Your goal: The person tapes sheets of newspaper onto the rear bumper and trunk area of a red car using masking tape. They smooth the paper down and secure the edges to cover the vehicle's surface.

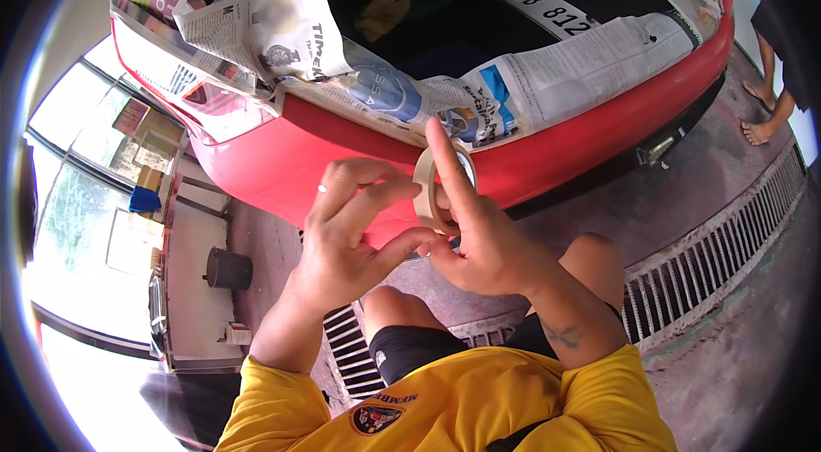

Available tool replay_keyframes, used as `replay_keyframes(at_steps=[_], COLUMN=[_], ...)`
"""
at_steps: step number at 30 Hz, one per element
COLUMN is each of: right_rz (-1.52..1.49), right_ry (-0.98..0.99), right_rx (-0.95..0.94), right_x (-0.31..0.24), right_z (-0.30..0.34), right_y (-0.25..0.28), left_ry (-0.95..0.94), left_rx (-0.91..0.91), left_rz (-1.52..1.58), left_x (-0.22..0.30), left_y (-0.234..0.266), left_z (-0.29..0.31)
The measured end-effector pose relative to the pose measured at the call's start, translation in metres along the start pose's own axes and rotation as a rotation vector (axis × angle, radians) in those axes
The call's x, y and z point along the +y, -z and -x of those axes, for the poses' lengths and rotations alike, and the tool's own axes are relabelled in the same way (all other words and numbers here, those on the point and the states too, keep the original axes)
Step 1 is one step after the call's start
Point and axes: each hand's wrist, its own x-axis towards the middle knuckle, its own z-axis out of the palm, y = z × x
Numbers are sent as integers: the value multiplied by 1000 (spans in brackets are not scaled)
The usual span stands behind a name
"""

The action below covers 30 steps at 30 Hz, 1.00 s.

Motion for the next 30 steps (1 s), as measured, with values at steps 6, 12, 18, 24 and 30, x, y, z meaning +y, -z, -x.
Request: replay_keyframes(at_steps=[6, 12, 18, 24, 30], right_rz=[124, 260, 275, 222, 234], right_ry=[-39, -82, -77, -141, -129], right_rx=[47, -68, -172, -234, -297], right_x=[6, -2, -6, -5, -8], right_z=[2, 9, 13, 11, 10], right_y=[-14, -23, -31, -36, -38], left_ry=[83, 196, 287, 368, 314], left_rx=[-24, -106, -27, -42, -5], left_rz=[142, 138, 218, 236, 238], left_x=[-9, -6, -1, 0, -4], left_y=[-12, -11, -14, -7, -2], left_z=[11, 36, 69, 72, 78])
